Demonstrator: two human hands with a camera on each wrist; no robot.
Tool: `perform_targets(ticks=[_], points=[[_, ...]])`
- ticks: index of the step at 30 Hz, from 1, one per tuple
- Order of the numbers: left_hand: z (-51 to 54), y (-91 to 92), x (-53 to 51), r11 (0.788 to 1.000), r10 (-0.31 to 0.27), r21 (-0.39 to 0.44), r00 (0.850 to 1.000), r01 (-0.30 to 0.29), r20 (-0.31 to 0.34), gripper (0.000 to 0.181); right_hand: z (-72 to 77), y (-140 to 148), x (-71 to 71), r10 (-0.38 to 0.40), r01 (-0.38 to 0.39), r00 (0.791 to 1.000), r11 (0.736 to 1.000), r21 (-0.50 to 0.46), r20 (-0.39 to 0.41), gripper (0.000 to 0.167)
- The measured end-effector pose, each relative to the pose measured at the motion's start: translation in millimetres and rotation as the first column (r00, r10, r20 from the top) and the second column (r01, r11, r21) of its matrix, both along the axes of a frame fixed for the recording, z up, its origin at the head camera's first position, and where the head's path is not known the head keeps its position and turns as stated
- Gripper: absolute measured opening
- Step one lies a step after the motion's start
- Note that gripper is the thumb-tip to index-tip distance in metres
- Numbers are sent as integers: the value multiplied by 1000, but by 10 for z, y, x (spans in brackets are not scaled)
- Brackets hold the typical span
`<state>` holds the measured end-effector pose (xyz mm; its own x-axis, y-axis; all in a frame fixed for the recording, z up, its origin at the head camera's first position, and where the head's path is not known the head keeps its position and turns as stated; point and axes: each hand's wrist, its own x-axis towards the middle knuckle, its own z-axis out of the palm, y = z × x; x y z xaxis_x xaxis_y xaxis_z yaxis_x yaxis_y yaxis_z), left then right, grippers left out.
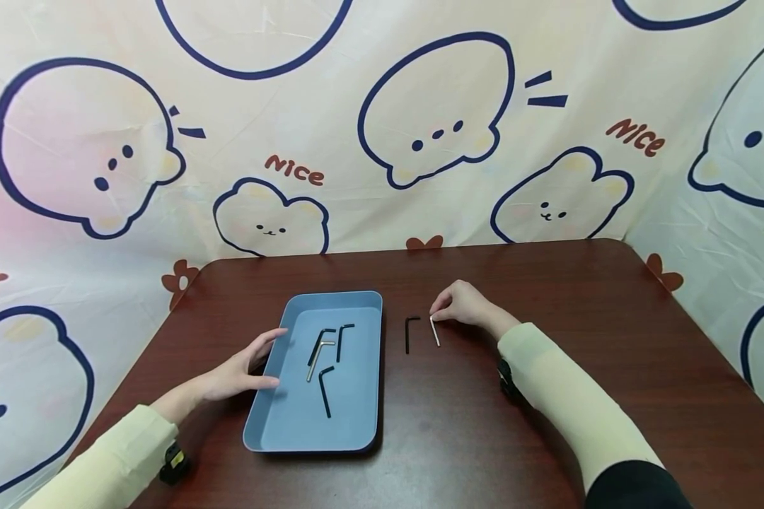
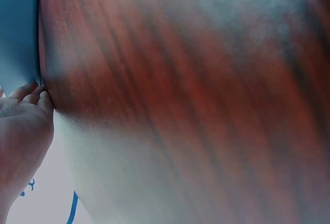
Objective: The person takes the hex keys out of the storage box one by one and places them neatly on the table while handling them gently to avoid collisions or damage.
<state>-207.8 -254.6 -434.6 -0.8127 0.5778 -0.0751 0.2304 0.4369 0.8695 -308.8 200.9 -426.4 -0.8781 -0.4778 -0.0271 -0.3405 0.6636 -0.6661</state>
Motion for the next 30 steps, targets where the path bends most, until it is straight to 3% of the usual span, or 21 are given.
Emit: perform_targets(ticks=[12,30], points=[[-6,-2,-5,1000,-7,3,1000,7,-15,84,10,-131,-5,-46,47,999,996,77,-14,6],[-19,-5,-16,1000,-1,19,1000,1,9,84,22,-160,30,-66,69,997,993,92,-34,6]])
